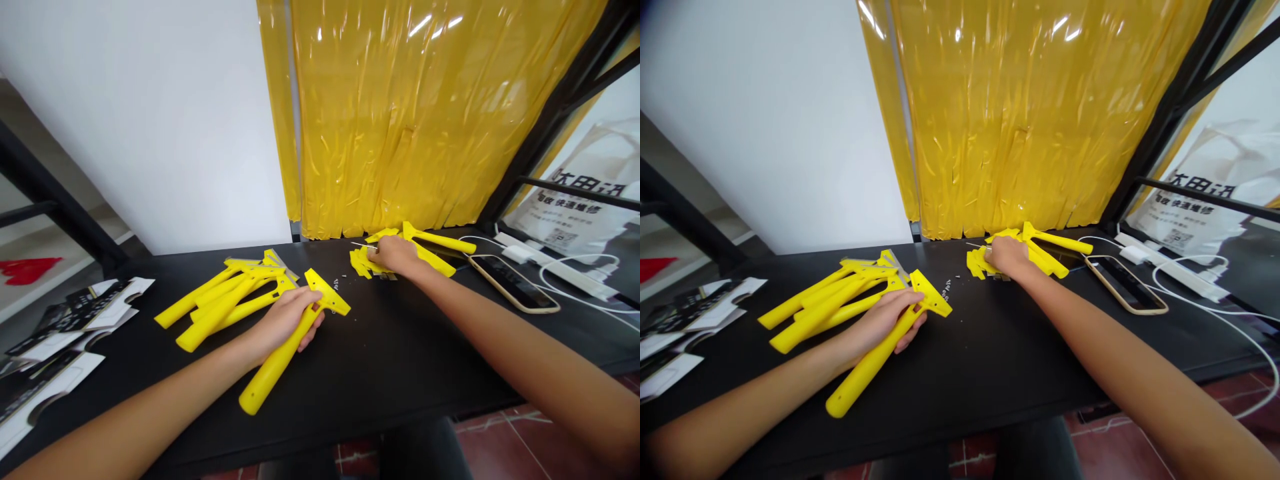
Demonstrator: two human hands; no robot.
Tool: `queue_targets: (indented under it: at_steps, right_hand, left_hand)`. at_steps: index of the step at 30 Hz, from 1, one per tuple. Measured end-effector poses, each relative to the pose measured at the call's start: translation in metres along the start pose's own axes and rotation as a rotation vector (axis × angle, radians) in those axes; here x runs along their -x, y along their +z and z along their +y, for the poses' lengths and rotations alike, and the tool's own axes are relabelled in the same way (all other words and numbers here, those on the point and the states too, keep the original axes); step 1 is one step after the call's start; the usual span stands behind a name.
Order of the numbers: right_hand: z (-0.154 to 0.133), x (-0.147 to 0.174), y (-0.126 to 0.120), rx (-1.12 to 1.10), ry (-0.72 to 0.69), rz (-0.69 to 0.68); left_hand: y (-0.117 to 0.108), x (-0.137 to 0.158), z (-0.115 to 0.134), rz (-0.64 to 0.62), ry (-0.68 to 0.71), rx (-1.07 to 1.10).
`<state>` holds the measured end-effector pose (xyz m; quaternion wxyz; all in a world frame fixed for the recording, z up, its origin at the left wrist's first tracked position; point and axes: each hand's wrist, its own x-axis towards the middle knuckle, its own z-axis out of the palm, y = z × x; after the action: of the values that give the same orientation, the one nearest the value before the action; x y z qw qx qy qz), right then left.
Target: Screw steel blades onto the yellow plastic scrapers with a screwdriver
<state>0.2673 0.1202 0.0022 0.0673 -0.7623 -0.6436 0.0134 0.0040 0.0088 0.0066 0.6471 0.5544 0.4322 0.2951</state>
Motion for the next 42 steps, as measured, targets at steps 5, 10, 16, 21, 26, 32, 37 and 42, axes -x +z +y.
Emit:
queue_targets:
  at_steps: [5, 10, 16, 21, 26, 32, 37, 42]
  right_hand:
    - [-0.009, -0.022, -0.013, -0.040, 0.033, -0.082]
    - [0.002, -0.027, -0.011, -0.217, 0.018, -0.126]
    - [0.018, -0.023, -0.018, -0.510, -0.099, 0.051]
    - [0.004, 0.008, -0.024, -0.799, -0.219, 0.193]
    - [-0.022, 0.067, -0.009, -1.297, -0.312, -0.457]
    - [-0.041, 0.093, 0.008, -1.271, -0.389, -0.472]
    - [-0.044, 0.098, 0.010, -1.286, -0.369, -0.369]
    - [-0.046, 0.104, 0.011, -1.308, -0.371, -0.392]
  left_hand:
    - [-0.001, 0.003, 0.001, -0.030, 0.003, -0.060]
    - [0.000, 0.005, 0.002, -0.033, 0.003, -0.093]
    - [-0.002, 0.003, 0.001, -0.059, -0.014, -0.081]
    - [-0.004, 0.002, 0.000, -0.074, -0.007, -0.086]
    - [-0.005, 0.000, -0.002, -0.101, 0.011, -0.081]
    - [-0.006, -0.001, -0.003, -0.127, 0.071, -0.166]
    - [-0.005, 0.000, -0.003, -0.152, 0.061, -0.221]
    - [-0.006, -0.001, -0.005, -0.169, 0.056, -0.242]
